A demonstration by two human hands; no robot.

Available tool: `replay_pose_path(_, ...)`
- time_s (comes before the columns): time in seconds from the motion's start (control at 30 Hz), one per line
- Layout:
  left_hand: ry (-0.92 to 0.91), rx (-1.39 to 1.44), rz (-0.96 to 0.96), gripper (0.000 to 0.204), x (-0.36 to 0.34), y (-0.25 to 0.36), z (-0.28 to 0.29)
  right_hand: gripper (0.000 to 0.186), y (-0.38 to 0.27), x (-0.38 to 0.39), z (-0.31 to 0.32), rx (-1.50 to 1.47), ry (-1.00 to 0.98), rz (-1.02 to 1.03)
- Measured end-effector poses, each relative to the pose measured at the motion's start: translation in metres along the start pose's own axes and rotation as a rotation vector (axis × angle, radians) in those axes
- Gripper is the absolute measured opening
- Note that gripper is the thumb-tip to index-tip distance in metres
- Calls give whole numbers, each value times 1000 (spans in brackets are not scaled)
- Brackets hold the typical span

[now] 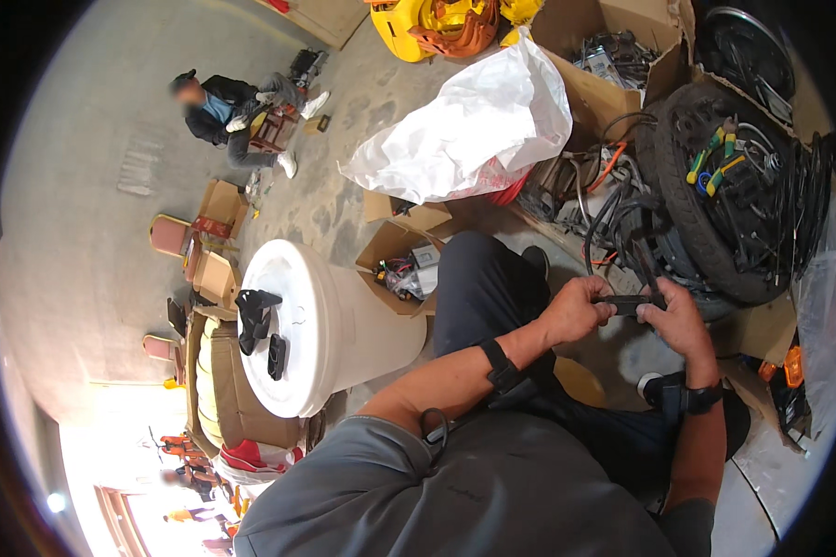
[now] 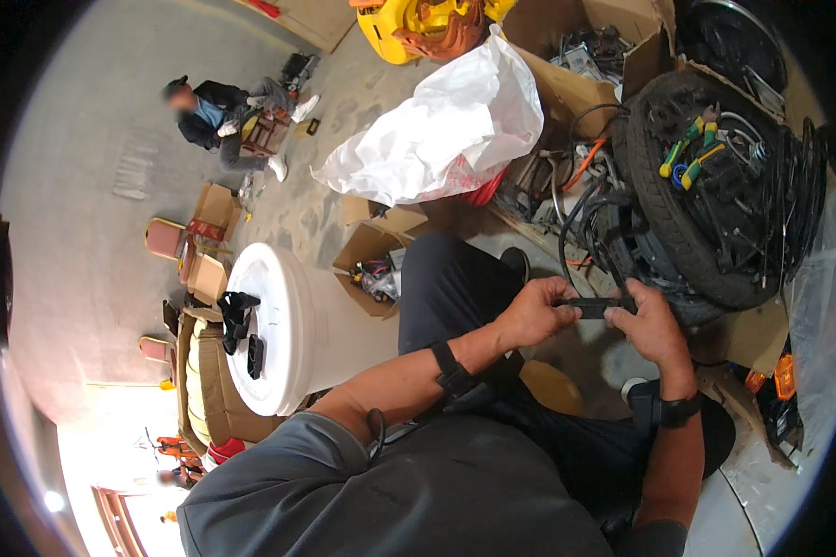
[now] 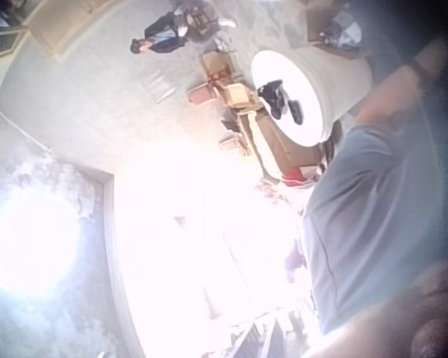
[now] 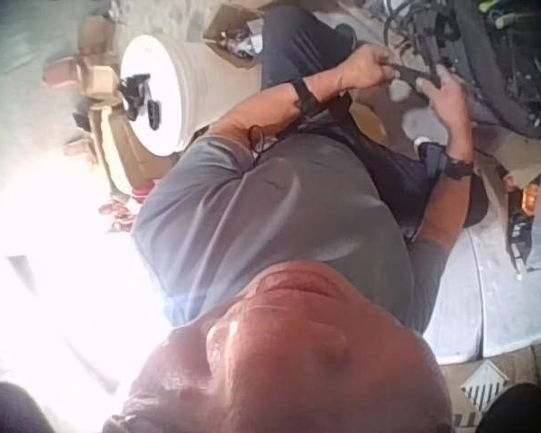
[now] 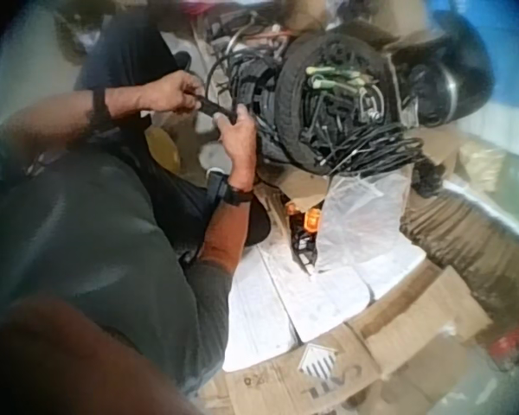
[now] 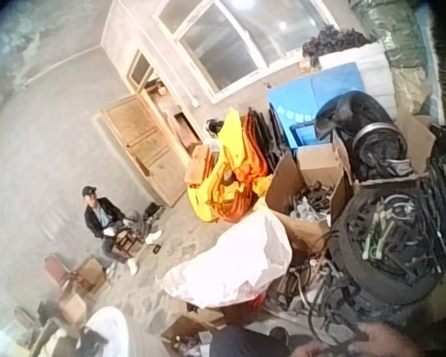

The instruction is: Repairing and inspecting mechanical and electrical components of a motor assembly.

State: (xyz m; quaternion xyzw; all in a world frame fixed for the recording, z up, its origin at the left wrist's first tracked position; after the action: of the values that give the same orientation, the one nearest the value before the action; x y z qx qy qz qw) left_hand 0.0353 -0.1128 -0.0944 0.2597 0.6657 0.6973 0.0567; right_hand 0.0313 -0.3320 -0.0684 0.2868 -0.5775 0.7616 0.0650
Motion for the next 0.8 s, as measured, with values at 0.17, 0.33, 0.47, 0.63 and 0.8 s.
replay_pose_path(0.17, -10, -75, -41, 10, -1, 8, -2, 14, 12, -6, -1, -9, 26, 53)
replay_pose_path(0.33, 8, -115, -67, 11, -3, 9, -2, 12, -1, -3, 1, 17, 14, -19)
replay_pose_path(0.47, 18, -166, -61, 11, -5, 16, -2, 12, 4, -8, -1, 19, 55, 82)
replay_pose_path(0.63, 119, -469, -232, 14, -8, 12, -9, 13, 13, -5, 1, 25, 142, 118)
replay_pose_path(0.8, 177, -414, -194, 18, -9, 9, -10, 20, 4, -2, -5, 158, 255, 179)
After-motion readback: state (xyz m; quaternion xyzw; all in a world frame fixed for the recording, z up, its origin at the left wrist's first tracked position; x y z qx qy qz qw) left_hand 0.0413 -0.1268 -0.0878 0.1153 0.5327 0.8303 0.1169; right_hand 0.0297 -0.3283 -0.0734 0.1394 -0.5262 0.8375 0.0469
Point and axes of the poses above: each hand's wrist, its own x-axis away from the middle knuckle, its own z-axis out of the back of the hand, y = z × x, the point moved 1 cm from there along -x, towards the middle knuckle, and after that the axes turned 11 degrees about -z, right-handed, at the moved point
